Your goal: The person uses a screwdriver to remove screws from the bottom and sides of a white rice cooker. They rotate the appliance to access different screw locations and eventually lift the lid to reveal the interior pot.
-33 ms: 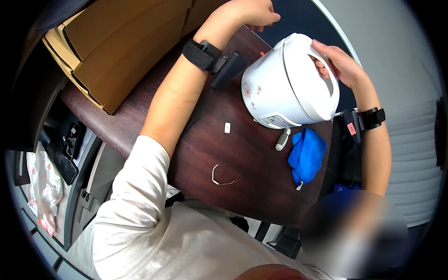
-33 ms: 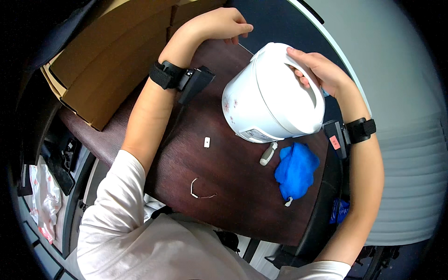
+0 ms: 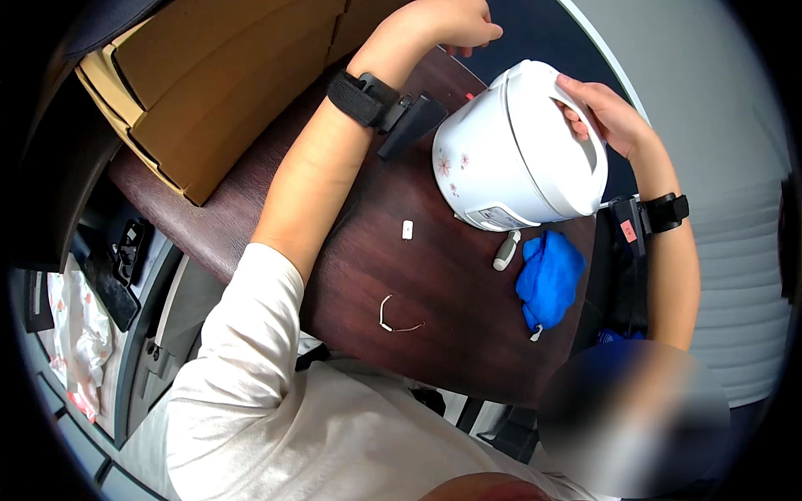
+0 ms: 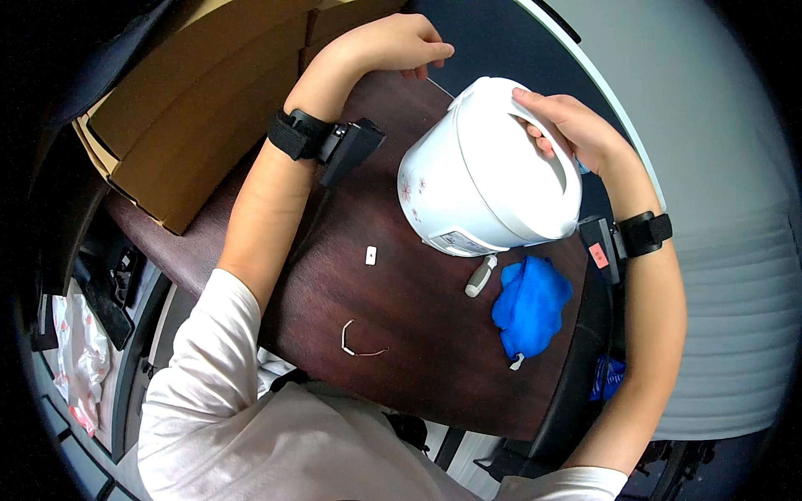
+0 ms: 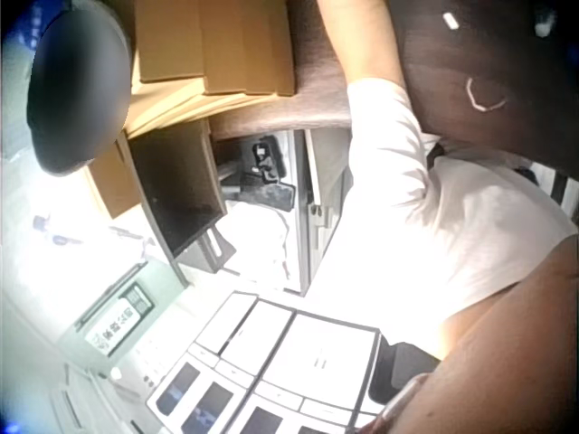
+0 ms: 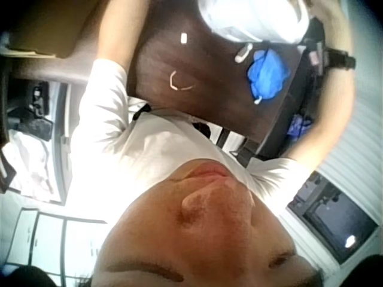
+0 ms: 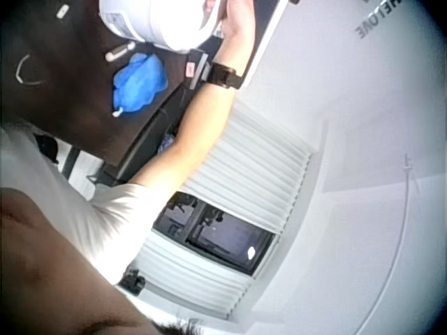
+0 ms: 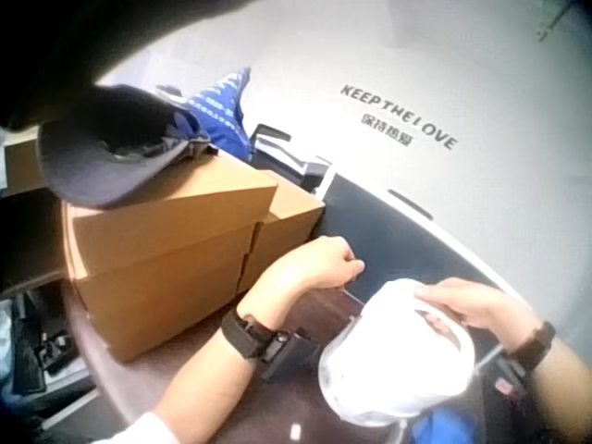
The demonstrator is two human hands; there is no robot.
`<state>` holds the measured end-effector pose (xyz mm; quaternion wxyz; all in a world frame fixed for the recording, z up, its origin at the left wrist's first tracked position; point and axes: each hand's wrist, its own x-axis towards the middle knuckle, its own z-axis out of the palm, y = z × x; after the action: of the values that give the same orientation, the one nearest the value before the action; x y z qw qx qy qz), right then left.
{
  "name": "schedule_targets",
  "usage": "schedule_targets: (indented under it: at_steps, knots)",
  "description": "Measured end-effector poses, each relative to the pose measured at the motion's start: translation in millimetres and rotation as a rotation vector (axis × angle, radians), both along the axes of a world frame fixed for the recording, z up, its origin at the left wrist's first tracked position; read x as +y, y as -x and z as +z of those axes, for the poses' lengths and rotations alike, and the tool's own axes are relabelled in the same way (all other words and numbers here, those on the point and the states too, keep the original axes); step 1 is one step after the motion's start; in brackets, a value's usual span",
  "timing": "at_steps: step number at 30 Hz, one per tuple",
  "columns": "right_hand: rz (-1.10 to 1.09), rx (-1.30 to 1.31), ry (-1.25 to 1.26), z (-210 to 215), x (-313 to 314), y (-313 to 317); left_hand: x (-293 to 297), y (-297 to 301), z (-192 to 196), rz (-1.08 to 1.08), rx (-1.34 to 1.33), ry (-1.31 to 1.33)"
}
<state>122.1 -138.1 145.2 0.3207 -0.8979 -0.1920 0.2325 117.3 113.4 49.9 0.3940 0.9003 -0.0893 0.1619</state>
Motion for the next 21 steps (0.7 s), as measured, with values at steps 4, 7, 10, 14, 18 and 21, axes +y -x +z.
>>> schedule_targets:
  at_steps: [4, 7, 10, 14, 18, 21]
  knots:
    - [-0.023, -0.021, -0.016, -7.9, 1.3, -7.4, -2.4, -13.0, -9.1, -0.015, -0.044, -0.016]
    - [0.023, -0.004, 0.087, -7.0, -0.3, -11.0, -6.6, -11.3, -14.2, -0.01, 0.007, -0.038]
    - [0.059, -0.057, 0.152, -8.3, 0.1, -7.8, -11.0, -6.8, -10.8, -0.013, 0.094, -0.091]
    - [0.053, -0.098, 0.195, -3.7, 9.6, 0.7, -12.7, -14.4, -14.1, -0.022, 0.116, -0.111]
    - [0.044, -0.145, 0.184, -9.9, 2.7, -7.4, -15.5, -11.9, -14.2, -0.043, 0.144, -0.131]
    - [0.042, -0.23, 0.172, -14.7, 3.7, -8.1, -15.9, -11.1, -14.9, -0.043, 0.164, -0.132]
